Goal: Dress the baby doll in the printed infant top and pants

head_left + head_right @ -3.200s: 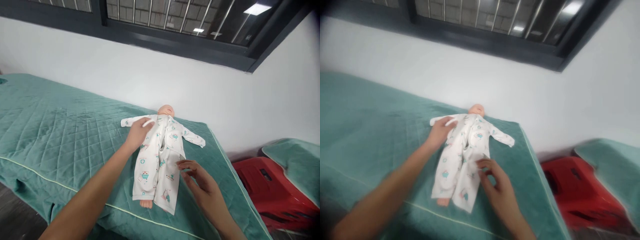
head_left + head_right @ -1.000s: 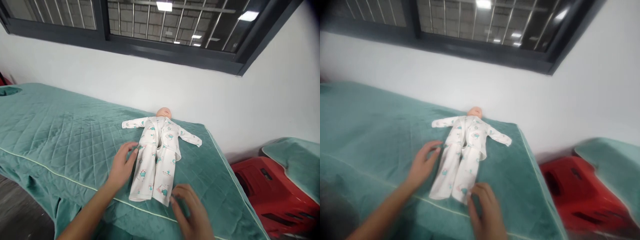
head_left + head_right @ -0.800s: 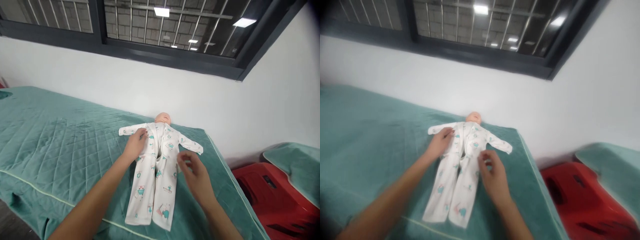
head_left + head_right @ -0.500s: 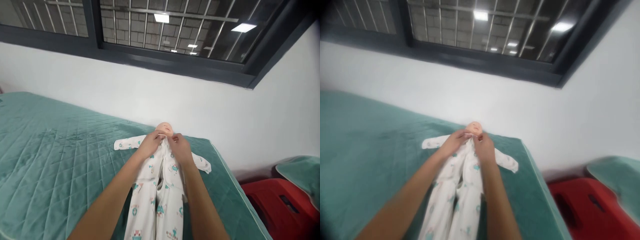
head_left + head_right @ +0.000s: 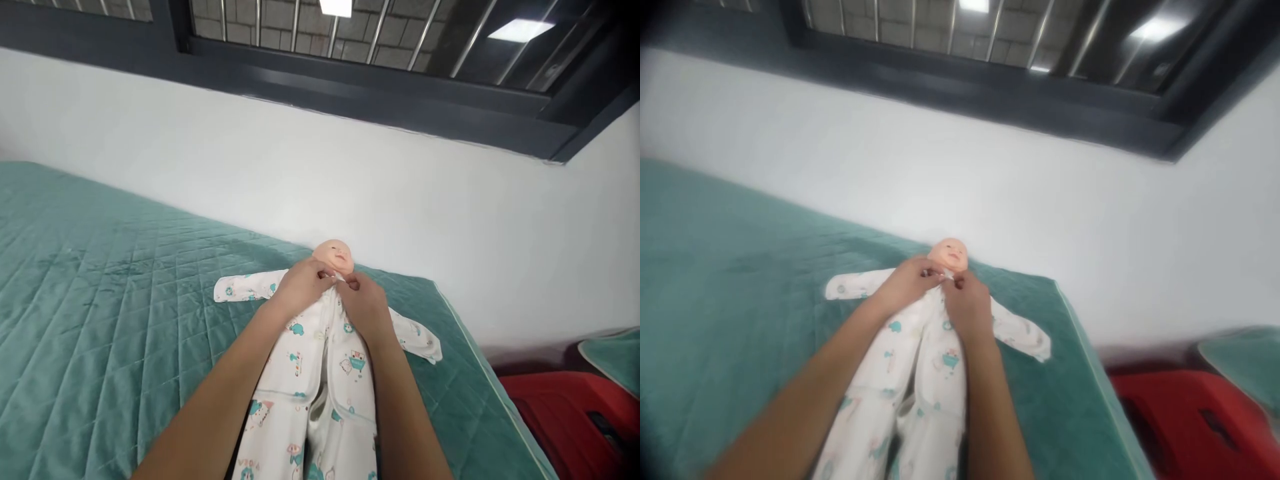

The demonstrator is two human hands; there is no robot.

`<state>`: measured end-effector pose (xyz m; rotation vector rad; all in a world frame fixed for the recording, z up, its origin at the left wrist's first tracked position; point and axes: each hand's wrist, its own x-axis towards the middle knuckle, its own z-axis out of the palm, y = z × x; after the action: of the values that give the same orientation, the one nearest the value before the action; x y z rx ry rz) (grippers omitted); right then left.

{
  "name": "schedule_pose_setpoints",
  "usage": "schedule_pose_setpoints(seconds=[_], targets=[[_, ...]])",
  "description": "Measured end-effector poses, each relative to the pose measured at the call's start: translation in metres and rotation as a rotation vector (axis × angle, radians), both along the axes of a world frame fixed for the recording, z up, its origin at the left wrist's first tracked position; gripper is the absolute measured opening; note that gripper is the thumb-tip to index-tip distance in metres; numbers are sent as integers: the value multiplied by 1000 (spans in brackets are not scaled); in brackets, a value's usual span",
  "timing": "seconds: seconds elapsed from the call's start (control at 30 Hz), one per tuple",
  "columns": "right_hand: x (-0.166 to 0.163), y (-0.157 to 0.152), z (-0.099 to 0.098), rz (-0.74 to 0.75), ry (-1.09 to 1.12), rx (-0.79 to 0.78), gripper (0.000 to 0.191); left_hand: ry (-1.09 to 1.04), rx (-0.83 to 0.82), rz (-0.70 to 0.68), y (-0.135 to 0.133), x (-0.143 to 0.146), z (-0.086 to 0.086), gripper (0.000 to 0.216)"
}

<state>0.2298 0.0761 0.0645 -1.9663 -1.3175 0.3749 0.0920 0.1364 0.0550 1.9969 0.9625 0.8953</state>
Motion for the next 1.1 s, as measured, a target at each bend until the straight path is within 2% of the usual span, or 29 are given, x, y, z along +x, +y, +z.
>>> schedule_pose_setpoints(seconds=[0.2,0.3,0.43,0.53,0.77,1.1], targets=[[3,1,-3,13,216,107,20,-21,-43,-25,-2,-1,4,18],[3,-2,-5,34,327,141,22,-78,-3,8,-2,2,4,17],[1,-7,-6,54,446,182,26,-173,-40,75,-2,6,3,14],[1,-8,-8,71,500,194,28,-168,-49,72,-1,8,2,15],[1,-8,-10,144,501,182,29,-170,-77,25,1,3,-2,11],[0,-6,-13,165,462,136,31,-179,-115,-42,2,1,-3,11]])
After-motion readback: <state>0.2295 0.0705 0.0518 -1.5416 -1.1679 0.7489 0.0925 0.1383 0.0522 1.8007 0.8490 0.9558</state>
